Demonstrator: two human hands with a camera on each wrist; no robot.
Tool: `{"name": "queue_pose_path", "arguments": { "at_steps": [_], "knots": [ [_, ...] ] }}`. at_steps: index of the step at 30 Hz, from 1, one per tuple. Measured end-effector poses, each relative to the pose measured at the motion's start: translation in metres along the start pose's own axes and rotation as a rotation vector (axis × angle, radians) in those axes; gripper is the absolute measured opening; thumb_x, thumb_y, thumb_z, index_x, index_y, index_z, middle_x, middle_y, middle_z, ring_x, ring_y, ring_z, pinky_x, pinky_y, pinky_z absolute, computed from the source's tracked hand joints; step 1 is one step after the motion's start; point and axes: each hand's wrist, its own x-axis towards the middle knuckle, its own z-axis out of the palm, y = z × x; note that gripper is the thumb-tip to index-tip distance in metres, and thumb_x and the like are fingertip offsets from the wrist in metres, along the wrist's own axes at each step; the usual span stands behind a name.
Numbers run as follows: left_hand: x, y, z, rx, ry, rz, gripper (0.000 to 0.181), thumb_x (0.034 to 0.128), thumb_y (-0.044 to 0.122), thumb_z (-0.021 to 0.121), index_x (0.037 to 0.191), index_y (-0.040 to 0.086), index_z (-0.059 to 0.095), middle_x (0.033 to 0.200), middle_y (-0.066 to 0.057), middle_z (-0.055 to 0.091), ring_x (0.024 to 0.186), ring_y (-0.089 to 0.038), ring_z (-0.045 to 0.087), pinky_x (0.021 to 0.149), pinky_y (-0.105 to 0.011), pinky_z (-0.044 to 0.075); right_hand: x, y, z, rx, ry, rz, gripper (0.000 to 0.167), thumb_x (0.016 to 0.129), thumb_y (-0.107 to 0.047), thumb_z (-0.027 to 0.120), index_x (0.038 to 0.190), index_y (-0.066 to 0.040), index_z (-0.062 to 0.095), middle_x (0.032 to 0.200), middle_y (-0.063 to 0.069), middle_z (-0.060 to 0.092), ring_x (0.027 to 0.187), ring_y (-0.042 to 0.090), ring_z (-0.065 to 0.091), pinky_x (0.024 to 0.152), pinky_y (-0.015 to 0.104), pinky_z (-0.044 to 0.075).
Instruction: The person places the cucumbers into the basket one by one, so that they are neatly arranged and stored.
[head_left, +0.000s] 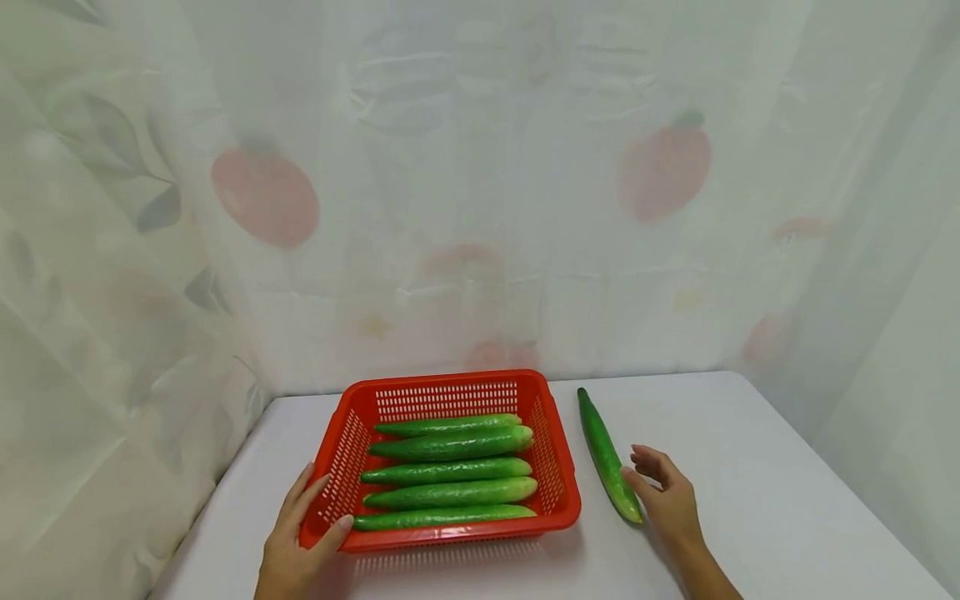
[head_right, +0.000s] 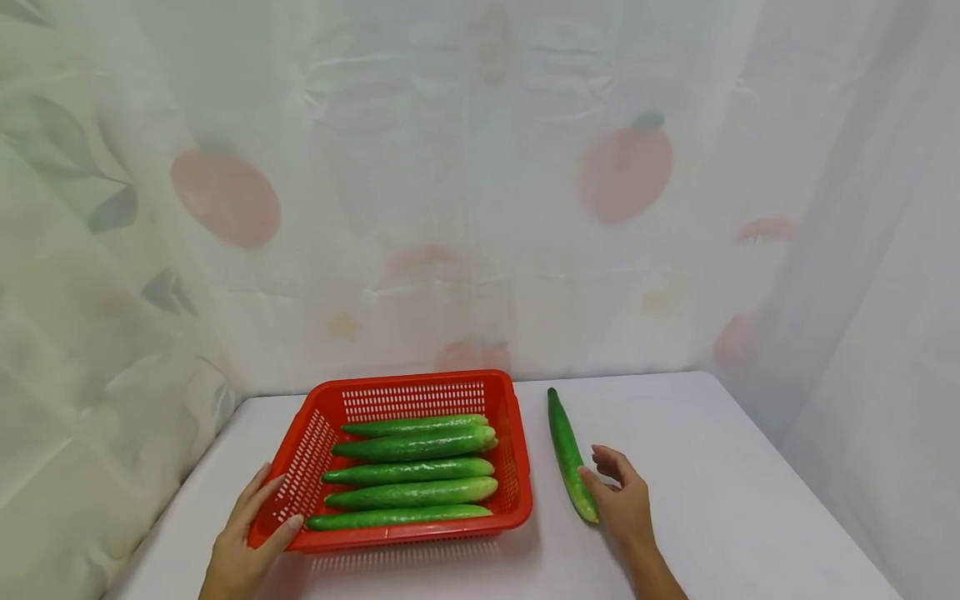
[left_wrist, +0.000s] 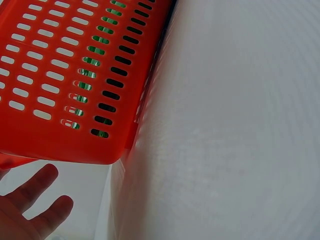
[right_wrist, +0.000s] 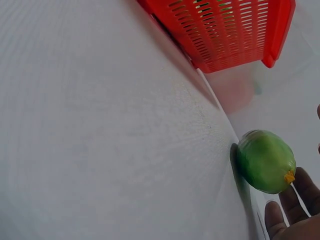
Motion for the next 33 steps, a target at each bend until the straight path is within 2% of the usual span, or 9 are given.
{"name": "queue_pose_path", "arguments": {
  "at_steps": [6, 11, 14, 18, 21, 23, 25, 30, 33],
  "knots": [
    [0.000, 0.002, -0.001, 0.001, -0.006, -0.008, 0.064, 0.0854, 0.035, 0.075, 0.140, 0.011, 0.050, 0.154, 0.003, 0.027, 0.132, -0.028, 0.034, 0.082, -0.003, 0.030, 0.000, 0.007, 0.000, 0.015, -0.048, 0.076, 0.048, 0.089, -0.023, 0.072, 0.130, -0.005, 0.056, 0.127, 0.016, 0.058, 0.114, 0.028, 0.053, 0.083, 0.011, 0.041],
    [0.001, 0.003, -0.002, -0.004, 0.000, -0.007, 0.064, 0.0855, 0.035, 0.075, 0.140, 0.011, 0.051, 0.154, 0.002, 0.028, 0.132, -0.027, 0.034, 0.081, -0.004, 0.031, 0.000, 0.007, 0.001, 0.038, -0.075, 0.069, 0.050, 0.087, -0.022, 0.074, 0.131, -0.005, 0.056, 0.127, 0.018, 0.057, 0.114, 0.029, 0.053, 0.084, 0.013, 0.042],
    [0.000, 0.001, -0.001, -0.014, 0.014, 0.016, 0.062, 0.0852, 0.032, 0.075, 0.139, 0.011, 0.052, 0.153, 0.003, 0.029, 0.133, -0.015, 0.031, 0.083, -0.002, 0.030, 0.000, 0.007, 0.002, 0.005, -0.089, 0.065, 0.052, 0.086, -0.024, 0.075, 0.131, -0.007, 0.056, 0.126, 0.018, 0.057, 0.113, 0.029, 0.053, 0.086, 0.020, 0.044],
    [-0.001, 0.000, 0.000, -0.018, 0.026, 0.047, 0.061, 0.0848, 0.028, 0.076, 0.138, 0.011, 0.053, 0.153, 0.003, 0.030, 0.130, 0.000, 0.028, 0.084, -0.001, 0.028, 0.000, 0.008, 0.004, -0.092, -0.112, 0.034, 0.055, 0.085, -0.026, 0.076, 0.133, -0.009, 0.055, 0.126, 0.017, 0.057, 0.112, 0.028, 0.054, 0.091, 0.036, 0.044],
    [-0.001, 0.001, -0.001, -0.008, 0.019, 0.045, 0.060, 0.0853, 0.029, 0.076, 0.138, 0.011, 0.053, 0.153, 0.003, 0.030, 0.132, -0.008, 0.030, 0.084, -0.001, 0.027, 0.000, 0.013, 0.007, -0.175, -0.135, -0.016, 0.059, 0.083, -0.025, 0.079, 0.134, -0.011, 0.053, 0.126, 0.017, 0.057, 0.111, 0.029, 0.054, 0.093, 0.045, 0.044],
    [-0.001, 0.002, -0.002, 0.001, 0.012, 0.034, 0.061, 0.0858, 0.031, 0.075, 0.139, 0.011, 0.052, 0.153, 0.003, 0.029, 0.133, -0.012, 0.030, 0.083, -0.001, 0.027, 0.001, 0.015, 0.009, -0.216, -0.142, -0.047, 0.060, 0.081, -0.022, 0.080, 0.134, -0.011, 0.053, 0.124, 0.016, 0.058, 0.109, 0.029, 0.055, 0.093, 0.048, 0.044],
    [0.000, 0.003, -0.002, 0.006, 0.006, 0.026, 0.061, 0.0861, 0.032, 0.074, 0.139, 0.011, 0.051, 0.154, 0.003, 0.028, 0.133, -0.022, 0.032, 0.083, -0.001, 0.027, 0.001, 0.016, 0.009, -0.242, -0.138, -0.053, 0.060, 0.080, -0.018, 0.081, 0.133, -0.012, 0.053, 0.122, 0.015, 0.060, 0.107, 0.028, 0.057, 0.090, 0.047, 0.046],
    [0.000, 0.002, -0.001, 0.016, 0.008, 0.020, 0.062, 0.0853, 0.032, 0.075, 0.139, 0.011, 0.052, 0.154, 0.004, 0.028, 0.132, -0.025, 0.033, 0.083, -0.001, 0.028, -0.002, 0.012, 0.009, -0.300, -0.083, 0.012, 0.052, 0.082, -0.014, 0.075, 0.130, -0.011, 0.057, 0.121, 0.012, 0.062, 0.099, 0.025, 0.057, 0.080, 0.042, 0.047],
    [0.000, 0.001, -0.001, 0.016, 0.012, 0.022, 0.062, 0.0853, 0.032, 0.075, 0.139, 0.011, 0.052, 0.153, 0.004, 0.029, 0.132, -0.025, 0.034, 0.083, -0.002, 0.028, -0.002, 0.010, 0.008, -0.320, -0.051, 0.055, 0.049, 0.083, -0.014, 0.073, 0.129, -0.009, 0.058, 0.122, 0.013, 0.062, 0.100, 0.026, 0.057, 0.081, 0.043, 0.046]
  ]
}}
